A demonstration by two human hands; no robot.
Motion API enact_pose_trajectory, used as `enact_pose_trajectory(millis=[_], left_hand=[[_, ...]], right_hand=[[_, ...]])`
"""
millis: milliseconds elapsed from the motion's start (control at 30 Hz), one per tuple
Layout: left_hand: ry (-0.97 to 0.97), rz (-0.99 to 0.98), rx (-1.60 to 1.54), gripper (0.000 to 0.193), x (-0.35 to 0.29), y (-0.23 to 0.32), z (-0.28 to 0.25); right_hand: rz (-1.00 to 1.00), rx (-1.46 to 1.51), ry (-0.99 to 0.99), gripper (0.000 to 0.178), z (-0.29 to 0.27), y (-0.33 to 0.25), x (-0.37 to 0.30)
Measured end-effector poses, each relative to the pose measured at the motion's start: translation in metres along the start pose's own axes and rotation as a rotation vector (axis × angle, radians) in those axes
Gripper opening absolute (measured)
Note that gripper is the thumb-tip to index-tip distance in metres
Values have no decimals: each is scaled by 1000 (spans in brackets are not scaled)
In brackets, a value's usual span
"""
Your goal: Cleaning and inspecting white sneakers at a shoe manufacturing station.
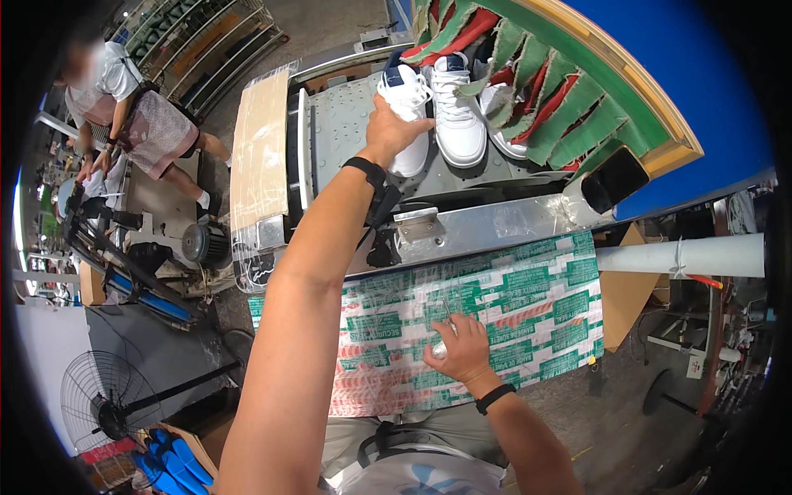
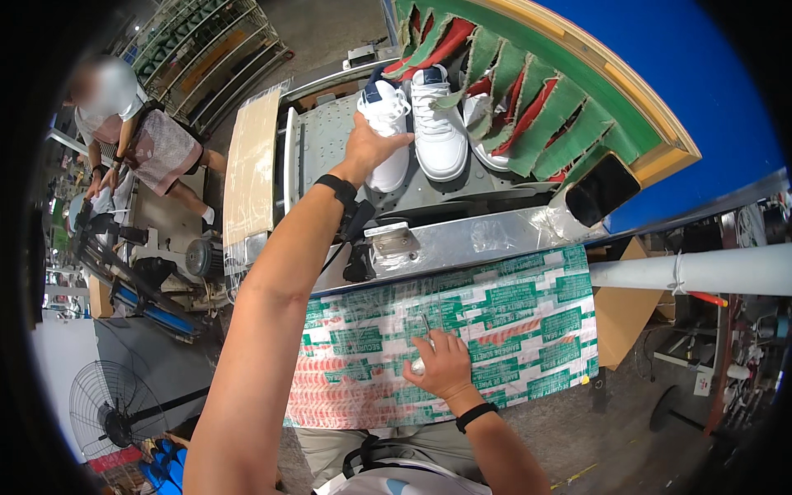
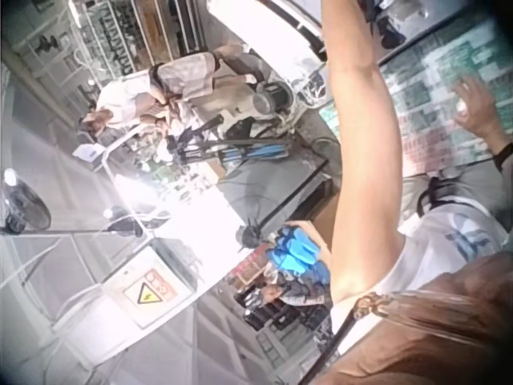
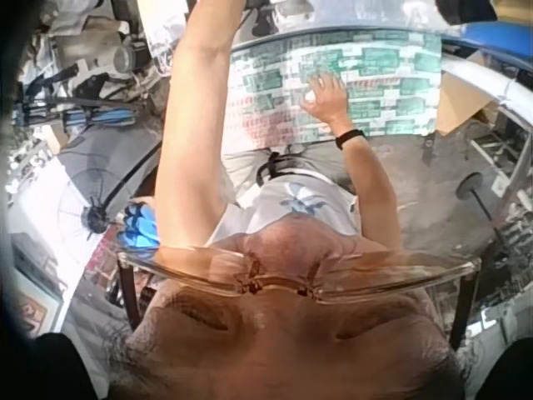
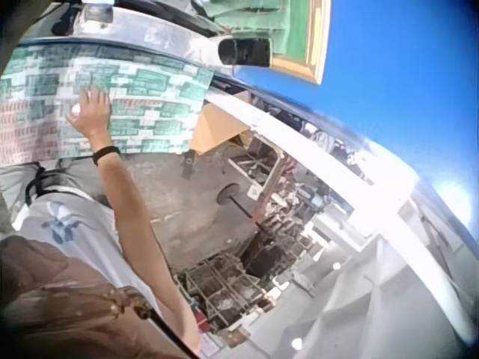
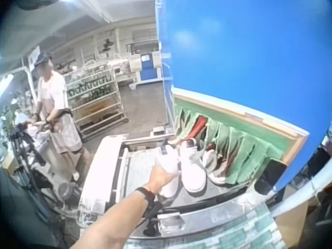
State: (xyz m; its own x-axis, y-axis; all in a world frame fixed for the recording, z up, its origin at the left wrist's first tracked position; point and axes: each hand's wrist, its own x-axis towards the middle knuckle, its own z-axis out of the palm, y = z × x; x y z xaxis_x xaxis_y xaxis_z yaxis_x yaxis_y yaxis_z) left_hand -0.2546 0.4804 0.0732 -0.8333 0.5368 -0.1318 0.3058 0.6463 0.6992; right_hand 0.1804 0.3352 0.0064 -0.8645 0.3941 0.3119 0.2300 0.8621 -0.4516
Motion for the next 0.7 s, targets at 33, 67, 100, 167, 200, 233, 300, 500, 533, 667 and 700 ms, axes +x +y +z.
enact_pose_trajectory(millis=[33,67,100,167,200,233,300,500,533,667,700], left_hand=[[6,26,-50,124,-3,-2,0],[26,51,-90,114,-2,-7,-7],[42,48,-84,114,1,-11,-15],[3,248,-697,82,9,-17,-41],[-86,59,-911,52,17,-16,-64],[-231,32,-1018,50,0,6,-78],[-385,132,-1061,49,-53,42,-147],[-111,485,-639,80,-259,26,-240],[-123,408,-596,77,-288,9,-242],[-76,80,-704,68,-386,-84,-251],[-73,1,-724,70,-390,-100,-253]], right_hand=[[-1,-5,-3,46,-1,0,-4],[-1,-4,1,46,0,-3,-6],[-3,-1,7,46,1,-5,-5],[-32,20,11,46,7,-4,4],[-34,33,3,46,7,-11,2],[-20,25,-1,46,2,-7,-3],[-9,3,1,45,0,-6,-1],[-13,16,85,39,2,-5,-8],[-8,2,96,38,1,-1,-8],[-42,24,93,42,8,-10,-2],[-41,27,94,42,8,-12,-3]])
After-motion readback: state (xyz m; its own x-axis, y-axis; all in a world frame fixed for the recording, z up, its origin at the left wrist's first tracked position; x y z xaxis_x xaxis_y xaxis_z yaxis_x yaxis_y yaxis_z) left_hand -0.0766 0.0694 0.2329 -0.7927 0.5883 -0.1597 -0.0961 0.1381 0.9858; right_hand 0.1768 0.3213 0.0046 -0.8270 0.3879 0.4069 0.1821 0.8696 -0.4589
